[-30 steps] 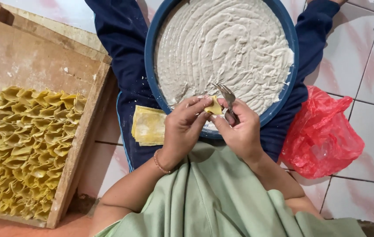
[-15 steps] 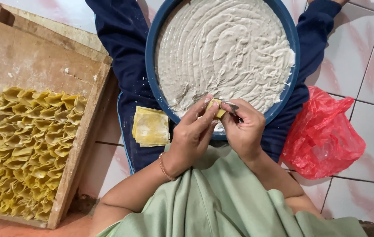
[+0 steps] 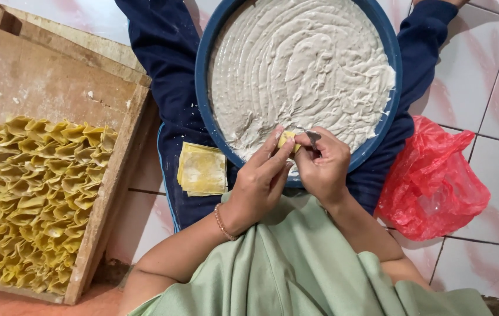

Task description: A person manually fills and folds dumplings, placing them onto a wooden tray.

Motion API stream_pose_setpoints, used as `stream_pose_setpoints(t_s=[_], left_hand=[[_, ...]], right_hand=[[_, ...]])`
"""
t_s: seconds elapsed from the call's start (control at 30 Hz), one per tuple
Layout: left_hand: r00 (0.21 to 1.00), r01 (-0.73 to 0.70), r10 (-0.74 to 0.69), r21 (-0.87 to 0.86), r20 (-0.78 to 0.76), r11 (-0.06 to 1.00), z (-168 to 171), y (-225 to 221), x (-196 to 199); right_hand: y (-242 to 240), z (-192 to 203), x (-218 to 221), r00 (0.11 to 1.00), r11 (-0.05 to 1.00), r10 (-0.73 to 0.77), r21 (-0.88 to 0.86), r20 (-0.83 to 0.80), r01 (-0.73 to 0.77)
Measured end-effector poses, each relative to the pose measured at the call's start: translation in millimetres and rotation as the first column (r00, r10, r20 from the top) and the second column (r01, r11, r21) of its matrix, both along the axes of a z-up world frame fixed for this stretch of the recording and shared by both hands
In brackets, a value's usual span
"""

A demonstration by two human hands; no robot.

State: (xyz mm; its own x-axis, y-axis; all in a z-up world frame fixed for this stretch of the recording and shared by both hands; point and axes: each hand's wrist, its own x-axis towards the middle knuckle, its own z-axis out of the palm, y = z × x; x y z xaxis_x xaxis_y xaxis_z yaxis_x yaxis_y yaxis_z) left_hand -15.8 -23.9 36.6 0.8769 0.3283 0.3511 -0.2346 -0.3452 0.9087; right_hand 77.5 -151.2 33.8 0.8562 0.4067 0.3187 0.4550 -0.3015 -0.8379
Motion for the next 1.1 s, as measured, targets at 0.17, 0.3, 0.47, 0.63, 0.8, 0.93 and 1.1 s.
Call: stream_pose_setpoints(t_s=[0.17, 0.3, 0.47, 0.63, 0.8, 0.93, 1.1], left_hand=[[1.000, 0.005, -0.005, -0.038, -0.015, 0.999, -6, 2, 4], [0.997, -0.020, -0.002, -0.274, -0.077, 0.962, -18, 13, 10], [0.989, -0.070, -0.047, -0.721, -0.142, 0.690, -42, 14, 16], [0.977, -0.134, -0.090, -0.887, -0.192, 0.442, -33, 18, 18], [0.966, -0.177, -0.117, -0.923, -0.228, 0.342, -44, 13, 18], [0.957, -0.177, -0.143, -0.898, -0.253, 0.404, -26, 15, 18], [0.951, -0.195, -0.102, -0.825, -0.291, 0.531, -42, 13, 16]], right_hand=[[6, -1, 4, 1.000, 1.000, 0.003, -0.009, -0.018, -0.003], [7, -4, 5, 0.994, 1.000, 0.019, 0.004, -0.106, -0.018], [9, 30, 0, 0.983, 0.999, 0.049, 0.014, -0.176, -0.048], [-6, 21, 6, 0.987, 0.996, 0.090, -0.002, -0.135, -0.091], [-3, 10, 6, 0.977, 0.986, 0.164, 0.011, -0.136, -0.164], [0, 9, 6, 0.975, 0.987, 0.156, 0.001, -0.155, -0.158], [1, 12, 5, 0.985, 0.989, 0.145, 0.012, -0.097, -0.144]])
